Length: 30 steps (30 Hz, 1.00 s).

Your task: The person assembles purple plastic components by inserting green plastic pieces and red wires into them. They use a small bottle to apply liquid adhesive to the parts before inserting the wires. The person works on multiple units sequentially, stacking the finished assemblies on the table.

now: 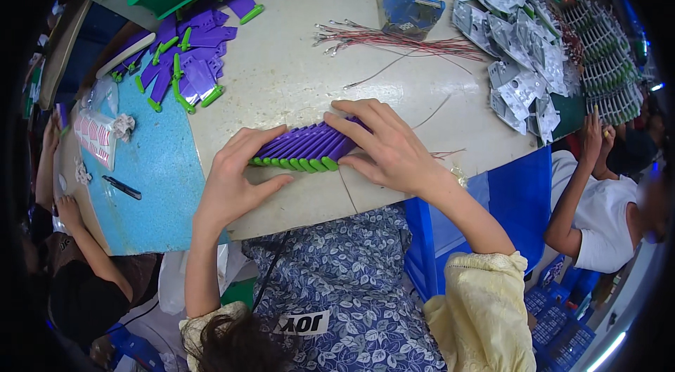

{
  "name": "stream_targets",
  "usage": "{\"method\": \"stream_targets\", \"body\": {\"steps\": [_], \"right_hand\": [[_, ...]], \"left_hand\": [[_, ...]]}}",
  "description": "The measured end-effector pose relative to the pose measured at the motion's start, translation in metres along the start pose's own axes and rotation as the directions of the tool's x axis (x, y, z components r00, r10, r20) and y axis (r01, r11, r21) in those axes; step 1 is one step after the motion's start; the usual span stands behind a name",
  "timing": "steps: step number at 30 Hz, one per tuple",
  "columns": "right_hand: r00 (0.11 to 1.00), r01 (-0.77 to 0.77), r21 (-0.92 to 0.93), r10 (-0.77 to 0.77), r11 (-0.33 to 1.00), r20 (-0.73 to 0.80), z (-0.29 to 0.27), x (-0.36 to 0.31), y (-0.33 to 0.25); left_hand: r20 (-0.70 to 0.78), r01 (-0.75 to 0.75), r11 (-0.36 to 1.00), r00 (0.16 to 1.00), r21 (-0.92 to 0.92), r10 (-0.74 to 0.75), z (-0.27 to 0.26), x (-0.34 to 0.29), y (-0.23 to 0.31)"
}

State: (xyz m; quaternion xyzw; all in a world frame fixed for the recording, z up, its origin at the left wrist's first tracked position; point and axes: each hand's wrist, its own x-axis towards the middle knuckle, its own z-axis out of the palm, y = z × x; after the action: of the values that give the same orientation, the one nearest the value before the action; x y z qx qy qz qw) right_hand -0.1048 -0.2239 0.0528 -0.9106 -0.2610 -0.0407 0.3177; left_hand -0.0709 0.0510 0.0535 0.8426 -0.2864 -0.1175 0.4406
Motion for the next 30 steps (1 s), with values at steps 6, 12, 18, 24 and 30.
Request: {"method": "stream_targets", "body": {"steps": [6, 12, 18, 24, 30], "right_hand": [[0.981, -0.042, -0.166, 0.009, 0.985, -0.195, 0.015, -0.025, -0.006], [0.988, -0.028, -0.094, 0.013, 0.995, -0.154, 0.006, -0.002, -0.006], [0.948, -0.042, 0.239, -0.036, 0.970, 0.315, -0.002, 0.044, 0.015], [0.962, -0.006, 0.318, -0.081, 0.948, 0.261, 0.000, 0.051, 0.019], [0.969, -0.032, 0.215, -0.023, 0.976, 0.245, 0.002, 0.052, 0.015]], "left_hand": [[-0.096, -0.048, 0.993, 0.994, 0.104, 0.058, 0.013, -0.005, -0.004], [-0.127, -0.020, 0.999, 0.992, 0.037, 0.024, 0.014, -0.006, -0.002], [-0.202, 0.030, 0.995, 0.978, -0.100, -0.050, 0.026, -0.014, -0.011], [-0.221, -0.052, 0.996, 0.975, -0.066, 0.036, 0.016, -0.009, -0.009], [-0.142, -0.079, 0.996, 0.987, -0.039, 0.073, 0.003, 0.005, -0.028]]}}
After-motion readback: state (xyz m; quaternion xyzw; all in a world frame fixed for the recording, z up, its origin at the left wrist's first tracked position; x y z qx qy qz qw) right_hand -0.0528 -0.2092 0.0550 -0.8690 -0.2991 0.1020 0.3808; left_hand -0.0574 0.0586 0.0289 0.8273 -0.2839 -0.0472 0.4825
